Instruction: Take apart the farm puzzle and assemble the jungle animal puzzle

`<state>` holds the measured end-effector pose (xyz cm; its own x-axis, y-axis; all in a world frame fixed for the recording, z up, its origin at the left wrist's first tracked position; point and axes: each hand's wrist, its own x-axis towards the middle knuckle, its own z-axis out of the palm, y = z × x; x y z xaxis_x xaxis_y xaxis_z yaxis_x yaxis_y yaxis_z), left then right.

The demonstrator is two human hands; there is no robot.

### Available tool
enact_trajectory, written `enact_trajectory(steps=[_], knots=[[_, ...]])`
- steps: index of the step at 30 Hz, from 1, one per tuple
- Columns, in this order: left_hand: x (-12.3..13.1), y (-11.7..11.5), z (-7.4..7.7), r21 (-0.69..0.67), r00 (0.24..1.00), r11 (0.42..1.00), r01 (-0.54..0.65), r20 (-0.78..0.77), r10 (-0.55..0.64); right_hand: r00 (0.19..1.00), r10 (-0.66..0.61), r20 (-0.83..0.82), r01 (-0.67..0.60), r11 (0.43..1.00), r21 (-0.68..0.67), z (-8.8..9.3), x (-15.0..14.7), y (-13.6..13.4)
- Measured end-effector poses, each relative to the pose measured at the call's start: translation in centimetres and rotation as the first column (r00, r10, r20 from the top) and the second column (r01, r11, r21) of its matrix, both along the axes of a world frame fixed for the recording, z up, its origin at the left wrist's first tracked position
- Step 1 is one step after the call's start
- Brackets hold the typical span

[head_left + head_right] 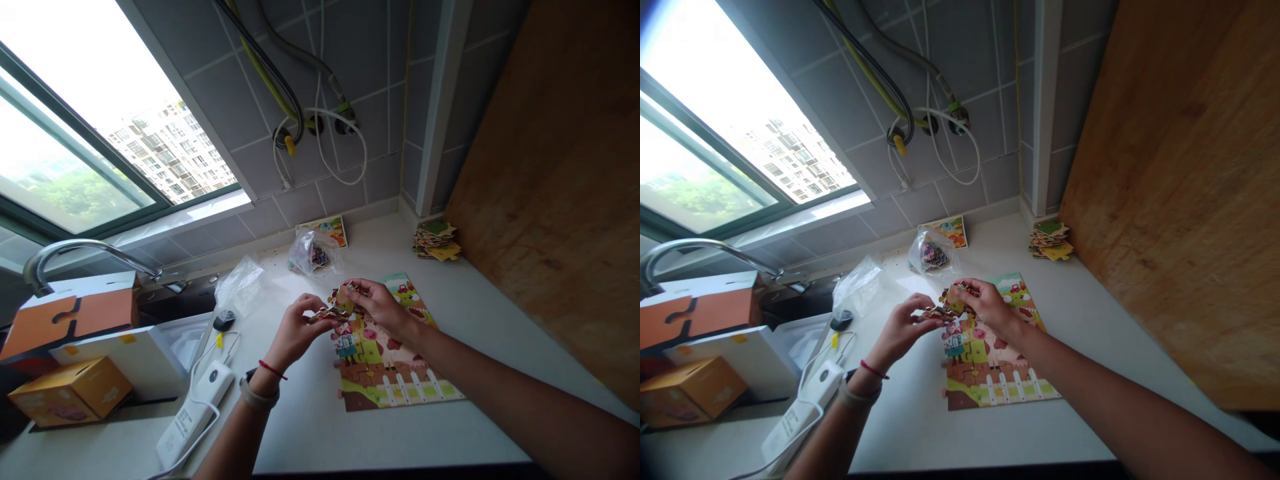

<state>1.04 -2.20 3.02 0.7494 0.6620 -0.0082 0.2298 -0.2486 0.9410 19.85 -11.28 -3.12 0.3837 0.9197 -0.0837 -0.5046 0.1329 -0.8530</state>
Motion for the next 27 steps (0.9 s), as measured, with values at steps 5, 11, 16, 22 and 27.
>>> enact_trajectory(steps=[5, 11, 16, 22, 27], knots=[[3.0, -0.5, -3.0, 0.155, 0.990, 0.981, -0.118, 0.090, 0.104, 0.995, 0.095, 0.002, -0.095, 0.995, 0.028, -0.3, 0.0, 0.0], [3.8, -0.9, -5.3, 0.108, 0.976, 0.976, -0.188, 0.131, 0.174, 0.935, 0.132, 0.329, -0.144, 0.989, 0.014, -0.3, 0.1, -0.4], [2.7, -0.7, -6.0, 0.130, 0.983, 0.985, -0.115, 0.160, 0.093, 0.872, 0.183, 0.454, -0.214, 0.977, 0.017, 0.3, -0.1, -0.8], [1.1, 0.1, -6.0, 0.211, 0.990, 0.977, 0.018, 0.132, -0.046, 0.874, 0.138, 0.466, -0.148, 0.989, -0.015, 0.2, 0.4, -0.9], [-0.2, 0.4, -5.6, 0.451, 0.978, 0.869, 0.206, -0.085, -0.188, 0.955, -0.038, 0.295, 0.052, 0.998, -0.039, 0.2, 0.8, -0.3]])
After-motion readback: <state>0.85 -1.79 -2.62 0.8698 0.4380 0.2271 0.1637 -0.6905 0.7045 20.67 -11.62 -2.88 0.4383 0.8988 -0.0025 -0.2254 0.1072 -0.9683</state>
